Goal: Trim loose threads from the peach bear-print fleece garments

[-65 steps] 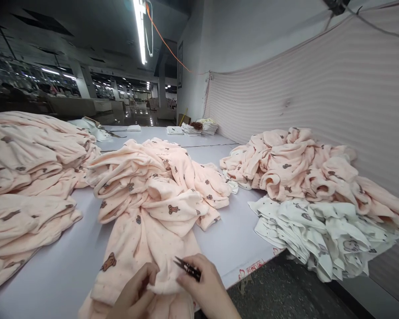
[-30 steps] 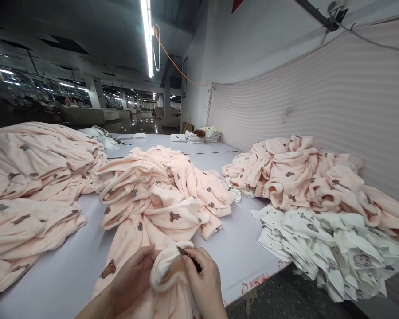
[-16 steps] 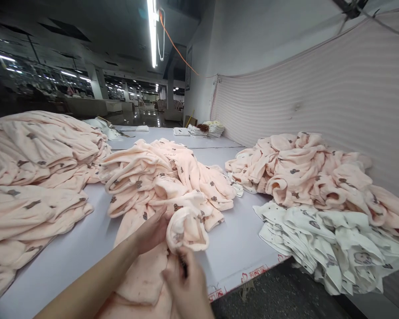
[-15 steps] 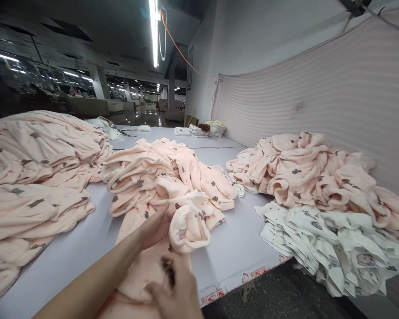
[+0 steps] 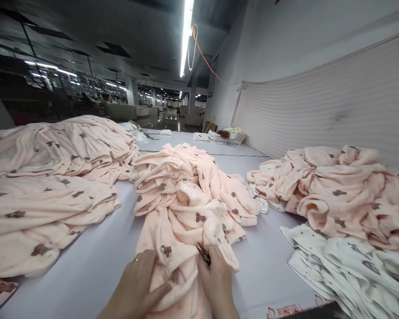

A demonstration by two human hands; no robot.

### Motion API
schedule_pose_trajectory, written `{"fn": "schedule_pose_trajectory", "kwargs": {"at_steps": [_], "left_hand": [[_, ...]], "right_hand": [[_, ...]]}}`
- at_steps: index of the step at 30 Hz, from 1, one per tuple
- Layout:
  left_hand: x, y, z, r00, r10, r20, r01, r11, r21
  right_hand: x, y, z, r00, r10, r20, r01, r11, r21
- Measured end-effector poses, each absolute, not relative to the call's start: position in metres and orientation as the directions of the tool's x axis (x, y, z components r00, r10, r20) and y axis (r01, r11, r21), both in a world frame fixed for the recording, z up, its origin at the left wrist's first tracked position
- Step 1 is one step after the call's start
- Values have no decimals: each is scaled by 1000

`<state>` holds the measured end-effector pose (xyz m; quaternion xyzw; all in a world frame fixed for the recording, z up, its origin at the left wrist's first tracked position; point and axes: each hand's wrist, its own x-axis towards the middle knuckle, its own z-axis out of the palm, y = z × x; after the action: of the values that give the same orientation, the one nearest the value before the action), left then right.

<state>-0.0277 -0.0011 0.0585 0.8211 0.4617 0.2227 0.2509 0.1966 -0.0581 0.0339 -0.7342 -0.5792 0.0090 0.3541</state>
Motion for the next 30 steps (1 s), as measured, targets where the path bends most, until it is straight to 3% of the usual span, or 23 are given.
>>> {"fn": "schedule_pose_trajectory", "kwargs": {"at_steps": [4,10,14,18,21,30], "left_hand": [[-16,-7,32,533,812,236,630,-568,530],[-24,-4,3,523,713,467,583,-699,414],[-19,-4,3,496,673,548,620,-717,320],[-16,-4,16,513,651,560,577,-745,336],[-17,-5,23,517,630,580,548,-764,341],[-17,-7,26,503,599,623,491,-791,364]], "right_hand": [[194,-60,33,338,844,417,908,-176,-381],[160,-68,49,200,926,321,807,30,-590],[149,-65,48,89,962,257,831,71,-552],[156,-67,39,34,892,450,934,132,-331],[159,-71,37,-35,873,487,963,160,-218],[158,-65,51,-41,922,386,923,183,-339]]}}
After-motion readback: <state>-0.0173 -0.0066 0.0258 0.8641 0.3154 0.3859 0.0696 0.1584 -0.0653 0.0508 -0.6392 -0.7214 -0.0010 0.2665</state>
